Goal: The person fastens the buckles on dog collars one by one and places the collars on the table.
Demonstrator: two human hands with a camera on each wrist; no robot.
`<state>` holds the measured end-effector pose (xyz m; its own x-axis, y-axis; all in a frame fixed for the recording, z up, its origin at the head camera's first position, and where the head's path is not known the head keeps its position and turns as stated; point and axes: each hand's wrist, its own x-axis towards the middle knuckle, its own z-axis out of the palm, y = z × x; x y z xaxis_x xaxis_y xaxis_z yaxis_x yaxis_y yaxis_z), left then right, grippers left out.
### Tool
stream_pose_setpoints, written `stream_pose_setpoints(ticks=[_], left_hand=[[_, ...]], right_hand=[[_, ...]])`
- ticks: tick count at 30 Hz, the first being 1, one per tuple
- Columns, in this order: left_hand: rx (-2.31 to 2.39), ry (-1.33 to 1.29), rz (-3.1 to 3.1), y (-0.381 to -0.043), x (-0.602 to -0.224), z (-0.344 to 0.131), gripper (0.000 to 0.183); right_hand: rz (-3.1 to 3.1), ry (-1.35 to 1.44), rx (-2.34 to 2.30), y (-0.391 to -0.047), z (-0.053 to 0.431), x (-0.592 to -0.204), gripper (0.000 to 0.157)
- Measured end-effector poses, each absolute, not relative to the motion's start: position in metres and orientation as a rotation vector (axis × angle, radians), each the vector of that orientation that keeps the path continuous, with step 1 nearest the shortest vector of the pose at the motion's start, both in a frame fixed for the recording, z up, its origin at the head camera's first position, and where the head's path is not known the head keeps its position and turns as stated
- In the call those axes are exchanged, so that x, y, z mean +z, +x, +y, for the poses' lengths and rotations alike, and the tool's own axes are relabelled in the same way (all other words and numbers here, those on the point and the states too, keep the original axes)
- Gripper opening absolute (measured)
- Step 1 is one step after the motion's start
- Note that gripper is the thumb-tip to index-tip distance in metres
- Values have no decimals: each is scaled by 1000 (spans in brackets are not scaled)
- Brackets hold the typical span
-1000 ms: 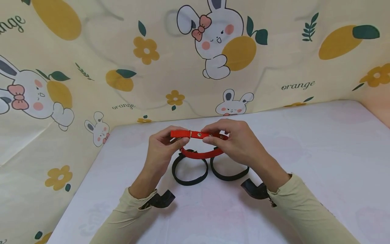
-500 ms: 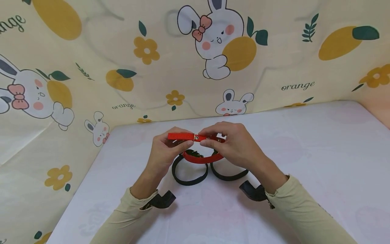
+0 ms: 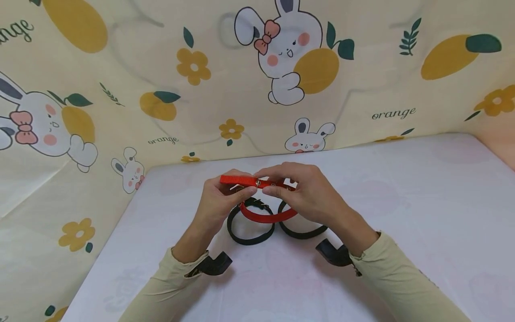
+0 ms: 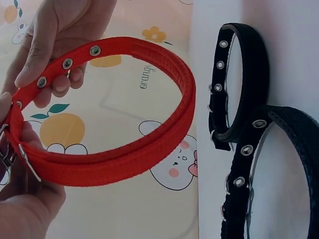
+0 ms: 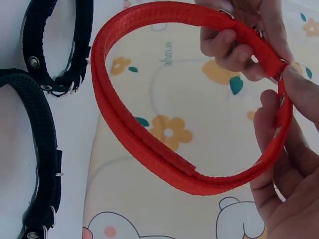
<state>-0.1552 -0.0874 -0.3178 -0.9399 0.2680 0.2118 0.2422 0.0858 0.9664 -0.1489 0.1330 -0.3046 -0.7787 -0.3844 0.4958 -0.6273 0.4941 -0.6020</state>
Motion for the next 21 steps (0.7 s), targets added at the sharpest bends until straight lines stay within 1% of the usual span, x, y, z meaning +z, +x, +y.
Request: stream_pose_setpoints(ticks=[4,8,10,16,21], left_hand=[[2022,553,2275,-156,-316,-90,30],[1960,582,2273,-157,-312,-93,41],[1929,561,2297,-157,-311,-95,43],[1990,421,2311,-160,-309,-96,32],[2058,378,2263,-161,-310,-96,30]], right_hand=[[-2429,903,1135,-149,133,-304,35],[-2439,873,1099,-149,135,-302,28],[-2442,856,1088,-149,136,-302,26],[-2431,854,1084,-149,138,-299,23],[-2440,846,1102,-150,139,-299,24]])
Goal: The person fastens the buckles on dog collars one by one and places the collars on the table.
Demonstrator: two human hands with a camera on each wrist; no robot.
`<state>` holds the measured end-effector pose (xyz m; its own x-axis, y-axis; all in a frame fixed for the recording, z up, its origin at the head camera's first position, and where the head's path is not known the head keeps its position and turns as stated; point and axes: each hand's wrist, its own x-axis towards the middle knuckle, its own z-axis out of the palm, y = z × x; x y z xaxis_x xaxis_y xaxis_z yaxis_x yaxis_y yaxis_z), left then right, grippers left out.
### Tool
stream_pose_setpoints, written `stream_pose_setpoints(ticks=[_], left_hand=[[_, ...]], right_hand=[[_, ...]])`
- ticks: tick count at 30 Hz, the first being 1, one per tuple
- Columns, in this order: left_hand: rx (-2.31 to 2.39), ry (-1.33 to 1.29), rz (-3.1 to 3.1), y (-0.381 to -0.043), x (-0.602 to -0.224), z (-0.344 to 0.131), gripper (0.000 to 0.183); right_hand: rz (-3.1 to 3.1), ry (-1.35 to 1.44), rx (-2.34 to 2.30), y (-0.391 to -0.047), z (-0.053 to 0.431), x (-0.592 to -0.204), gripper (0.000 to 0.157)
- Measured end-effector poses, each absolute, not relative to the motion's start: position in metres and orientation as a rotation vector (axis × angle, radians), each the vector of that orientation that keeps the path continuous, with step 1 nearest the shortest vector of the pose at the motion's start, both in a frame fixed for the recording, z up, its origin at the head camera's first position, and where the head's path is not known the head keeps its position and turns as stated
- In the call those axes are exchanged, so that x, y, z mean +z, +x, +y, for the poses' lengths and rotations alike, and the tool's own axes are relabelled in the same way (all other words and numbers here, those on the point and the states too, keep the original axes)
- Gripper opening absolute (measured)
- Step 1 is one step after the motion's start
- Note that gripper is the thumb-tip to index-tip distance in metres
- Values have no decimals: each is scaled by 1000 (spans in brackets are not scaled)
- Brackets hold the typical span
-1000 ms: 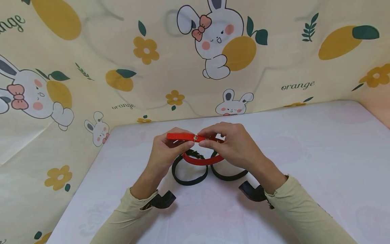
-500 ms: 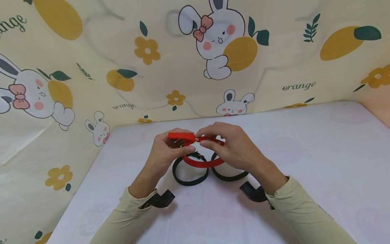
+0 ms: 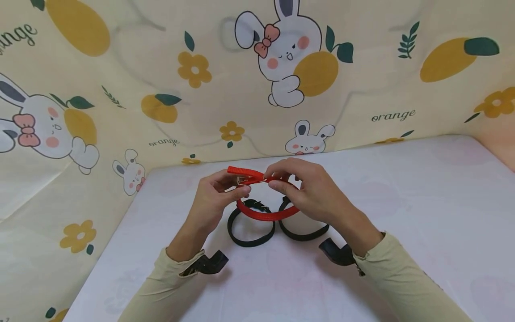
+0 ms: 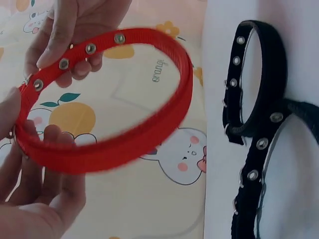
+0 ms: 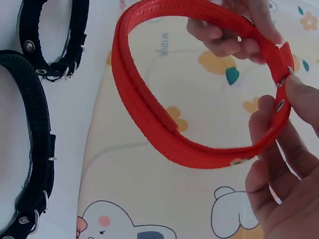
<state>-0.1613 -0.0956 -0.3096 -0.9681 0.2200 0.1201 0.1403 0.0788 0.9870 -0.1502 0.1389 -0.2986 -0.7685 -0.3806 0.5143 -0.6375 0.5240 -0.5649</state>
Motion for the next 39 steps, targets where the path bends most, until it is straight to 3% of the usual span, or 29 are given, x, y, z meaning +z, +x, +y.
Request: stream_pose_setpoints(ticks=[11,26,39], left_hand=[[2196,275,2156,-160,-313,-93,32],[2027,362,2247,-156,-316,-85,31],[2118,343,2161,-155,-317,-82,31]], right_hand=[[-2543,785,1173,-151,131,-298,35],[-2475,714,1261,-147,121,-305,26],[-2376,701,1388,-141,125,-301,32]])
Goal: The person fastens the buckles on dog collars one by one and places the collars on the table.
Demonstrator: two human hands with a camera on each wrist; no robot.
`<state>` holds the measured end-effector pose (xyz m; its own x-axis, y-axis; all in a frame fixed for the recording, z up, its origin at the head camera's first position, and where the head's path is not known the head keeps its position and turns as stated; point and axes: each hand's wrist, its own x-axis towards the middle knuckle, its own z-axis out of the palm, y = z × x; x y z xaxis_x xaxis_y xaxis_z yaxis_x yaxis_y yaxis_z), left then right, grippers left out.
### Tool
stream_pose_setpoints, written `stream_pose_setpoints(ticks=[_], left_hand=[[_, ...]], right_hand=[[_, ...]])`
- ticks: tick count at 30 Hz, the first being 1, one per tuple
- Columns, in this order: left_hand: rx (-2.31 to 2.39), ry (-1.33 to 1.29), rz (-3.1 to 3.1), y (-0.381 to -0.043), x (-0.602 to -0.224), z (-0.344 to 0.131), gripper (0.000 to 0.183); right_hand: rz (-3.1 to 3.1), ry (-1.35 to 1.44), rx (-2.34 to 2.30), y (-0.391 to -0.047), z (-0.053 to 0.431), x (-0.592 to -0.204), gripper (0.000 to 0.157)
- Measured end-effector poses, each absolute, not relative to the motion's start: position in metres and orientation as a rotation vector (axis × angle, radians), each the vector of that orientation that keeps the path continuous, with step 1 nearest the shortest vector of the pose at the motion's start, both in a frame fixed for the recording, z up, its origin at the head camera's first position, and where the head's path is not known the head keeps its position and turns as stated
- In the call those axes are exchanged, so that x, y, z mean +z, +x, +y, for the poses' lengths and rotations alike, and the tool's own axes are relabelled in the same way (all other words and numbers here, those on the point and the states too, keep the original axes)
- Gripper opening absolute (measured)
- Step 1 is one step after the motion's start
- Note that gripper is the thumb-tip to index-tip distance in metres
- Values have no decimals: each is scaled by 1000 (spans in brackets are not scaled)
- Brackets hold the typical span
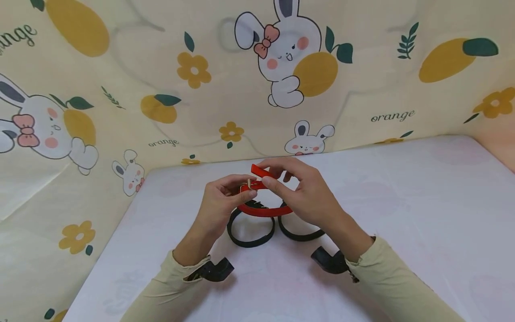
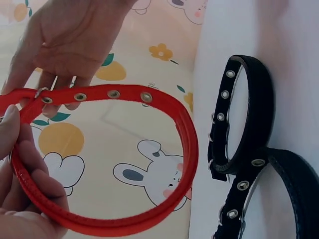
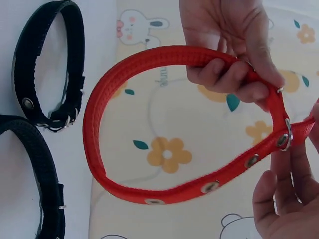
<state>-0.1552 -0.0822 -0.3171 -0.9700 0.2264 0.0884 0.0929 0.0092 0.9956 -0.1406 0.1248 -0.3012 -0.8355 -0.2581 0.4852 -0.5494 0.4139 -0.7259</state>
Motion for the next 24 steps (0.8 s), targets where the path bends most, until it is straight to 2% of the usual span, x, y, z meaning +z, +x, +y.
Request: stream_pose_setpoints(ticks=[12,24], left_hand=[[2226,311,2059,-158,-316,-82,26],[2271,303,2067,-154,-317,-84,28]], right_hand=[[-2419,659,1492,-140,125,-297,22],[-2470,622,1361,-139,119,-298,21]])
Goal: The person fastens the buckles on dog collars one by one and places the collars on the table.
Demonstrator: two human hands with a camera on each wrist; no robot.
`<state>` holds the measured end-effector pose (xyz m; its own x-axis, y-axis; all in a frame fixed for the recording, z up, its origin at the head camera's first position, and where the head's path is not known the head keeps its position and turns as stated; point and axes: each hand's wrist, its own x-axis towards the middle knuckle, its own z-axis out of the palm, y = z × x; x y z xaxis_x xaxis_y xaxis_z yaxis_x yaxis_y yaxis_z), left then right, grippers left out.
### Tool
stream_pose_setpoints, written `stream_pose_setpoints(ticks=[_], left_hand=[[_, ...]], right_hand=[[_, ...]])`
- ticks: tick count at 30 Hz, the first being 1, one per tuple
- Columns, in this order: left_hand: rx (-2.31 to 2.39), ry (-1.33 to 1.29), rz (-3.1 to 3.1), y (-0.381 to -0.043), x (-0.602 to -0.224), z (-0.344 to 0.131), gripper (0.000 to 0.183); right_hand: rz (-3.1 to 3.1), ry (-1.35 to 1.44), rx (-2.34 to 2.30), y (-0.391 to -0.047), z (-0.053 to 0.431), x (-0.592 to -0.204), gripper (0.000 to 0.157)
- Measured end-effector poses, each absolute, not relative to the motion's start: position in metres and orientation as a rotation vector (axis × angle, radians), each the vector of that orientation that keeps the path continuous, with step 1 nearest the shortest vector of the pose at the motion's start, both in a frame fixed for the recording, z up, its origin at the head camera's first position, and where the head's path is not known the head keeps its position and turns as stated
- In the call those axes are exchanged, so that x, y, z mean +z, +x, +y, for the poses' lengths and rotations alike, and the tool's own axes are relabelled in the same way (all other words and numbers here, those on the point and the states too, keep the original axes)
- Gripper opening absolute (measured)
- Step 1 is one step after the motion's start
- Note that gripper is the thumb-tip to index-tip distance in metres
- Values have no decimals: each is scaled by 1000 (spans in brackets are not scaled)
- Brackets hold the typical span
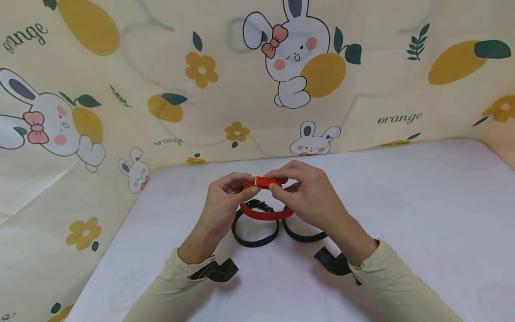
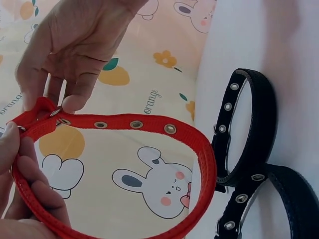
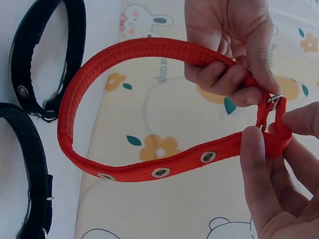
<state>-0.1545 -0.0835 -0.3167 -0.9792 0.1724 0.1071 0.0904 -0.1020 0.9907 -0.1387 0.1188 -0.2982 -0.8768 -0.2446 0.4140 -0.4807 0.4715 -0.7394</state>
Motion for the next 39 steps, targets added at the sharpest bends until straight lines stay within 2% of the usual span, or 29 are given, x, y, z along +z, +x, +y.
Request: stream_pose_setpoints(ticks=[17,30,39], left_hand=[[2270,268,2079,-153,-314,-82,27],[2250,368,2080,-155,-318,-84,26],[2322,364,2040,-156,-317,-84,25]], right_hand=[[-2452,645,1248,-140,117,-297,22],[-2544,637,1175,-143,117,-302,30],[-2562,605,1163,-144,118,-302,24]])
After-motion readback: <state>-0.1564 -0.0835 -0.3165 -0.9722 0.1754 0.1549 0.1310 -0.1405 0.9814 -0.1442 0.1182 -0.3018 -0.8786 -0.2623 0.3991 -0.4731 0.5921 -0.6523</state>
